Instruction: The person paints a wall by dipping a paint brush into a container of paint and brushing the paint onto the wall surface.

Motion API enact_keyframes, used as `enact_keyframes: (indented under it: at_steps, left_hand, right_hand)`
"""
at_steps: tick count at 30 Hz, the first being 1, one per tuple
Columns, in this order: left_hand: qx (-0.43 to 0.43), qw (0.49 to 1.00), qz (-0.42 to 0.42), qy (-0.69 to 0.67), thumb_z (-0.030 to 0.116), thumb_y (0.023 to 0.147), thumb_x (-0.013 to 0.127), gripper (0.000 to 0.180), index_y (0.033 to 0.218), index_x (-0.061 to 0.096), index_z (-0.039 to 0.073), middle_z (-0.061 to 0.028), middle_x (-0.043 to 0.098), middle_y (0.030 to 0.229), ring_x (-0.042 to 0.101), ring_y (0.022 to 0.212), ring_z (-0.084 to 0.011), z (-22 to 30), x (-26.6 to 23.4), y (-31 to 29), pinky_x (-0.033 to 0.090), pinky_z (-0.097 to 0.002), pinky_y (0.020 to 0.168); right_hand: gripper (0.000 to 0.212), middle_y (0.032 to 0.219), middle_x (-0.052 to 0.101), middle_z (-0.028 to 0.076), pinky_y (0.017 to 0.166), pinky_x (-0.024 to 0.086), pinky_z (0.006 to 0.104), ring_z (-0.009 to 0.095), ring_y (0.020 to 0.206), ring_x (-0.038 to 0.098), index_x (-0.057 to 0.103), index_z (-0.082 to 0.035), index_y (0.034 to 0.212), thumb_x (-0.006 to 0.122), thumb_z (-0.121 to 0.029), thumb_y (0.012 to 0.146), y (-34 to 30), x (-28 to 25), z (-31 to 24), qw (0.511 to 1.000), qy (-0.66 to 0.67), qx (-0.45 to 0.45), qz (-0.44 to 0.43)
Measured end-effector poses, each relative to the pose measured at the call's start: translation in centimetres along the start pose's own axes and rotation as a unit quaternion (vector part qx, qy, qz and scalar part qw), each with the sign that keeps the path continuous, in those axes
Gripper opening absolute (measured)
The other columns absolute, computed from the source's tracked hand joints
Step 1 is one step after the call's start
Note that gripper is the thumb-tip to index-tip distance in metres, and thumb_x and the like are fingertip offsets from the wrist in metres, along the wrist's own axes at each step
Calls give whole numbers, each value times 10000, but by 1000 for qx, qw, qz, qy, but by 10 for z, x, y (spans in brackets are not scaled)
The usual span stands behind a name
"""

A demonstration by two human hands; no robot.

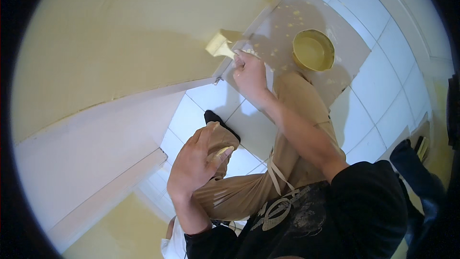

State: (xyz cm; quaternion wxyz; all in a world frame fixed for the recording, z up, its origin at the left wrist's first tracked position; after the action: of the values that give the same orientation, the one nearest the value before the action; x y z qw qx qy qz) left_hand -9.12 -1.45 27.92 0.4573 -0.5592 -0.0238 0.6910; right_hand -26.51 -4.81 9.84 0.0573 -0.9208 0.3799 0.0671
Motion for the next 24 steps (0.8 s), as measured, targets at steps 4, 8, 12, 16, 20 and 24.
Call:
enact_keyframes:
  at_steps: [4,8,12,16,20,24]
  left_hand:
    - [-11,1000,-15,-1,368,915,737,643,1404,515,14,-219,623,1307,656,1115,-392,0,1,-1,528,-448,948]
    - [-24,999,-24,10,363,917,738,642,1406,512,13,-215,621,1316,660,1097,-387,-5,9,-2,531,-445,942]
    - [-10,1000,-26,9,351,912,746,637,1400,515,12,-216,624,1311,663,1077,-383,0,9,4,534,-442,937]
    - [-8,1000,-23,9,339,907,756,633,1393,518,10,-222,627,1303,664,1072,-383,0,9,4,537,-441,932]
    - [-17,1000,-18,11,331,906,758,630,1393,519,13,-222,630,1296,664,1076,-384,-5,7,3,540,-439,924]
    - [-9,1000,-13,5,330,905,758,631,1401,517,22,-217,638,1282,665,1075,-380,-3,6,3,540,-444,917]
  right_hand:
    - [272,944,686,277,766,530,494,442,854,680,686,69,1110,588,-50,886,-13,-29,-64,999,34,-38,16]
    - [268,982,693,272,790,543,489,442,853,686,690,42,1129,607,-85,909,-13,-34,-72,995,100,6,-14]
    - [306,983,713,251,823,551,479,419,904,701,711,-4,1143,610,-78,864,18,-6,6,999,-19,13,-29]
    - [329,995,733,225,888,554,463,406,977,702,738,-45,1123,609,-87,824,25,10,84,985,-71,147,-48]
    - [307,1000,738,207,901,549,473,406,988,697,747,-52,1084,617,-107,812,21,11,112,961,-136,209,-119]
    - [224,936,731,222,866,548,492,411,951,699,750,-41,973,625,-114,802,20,5,112,965,-150,204,-67]
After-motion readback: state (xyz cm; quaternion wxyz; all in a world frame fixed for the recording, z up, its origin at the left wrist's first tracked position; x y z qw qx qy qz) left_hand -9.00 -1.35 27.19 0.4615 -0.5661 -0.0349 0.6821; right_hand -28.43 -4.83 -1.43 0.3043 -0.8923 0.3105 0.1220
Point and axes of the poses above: each hand's wrist, its own y-axis towards the middle knuckle, its own x-axis out of the palm, z = x × y, the point moved 7 cm from there along y, towards the middle knuckle
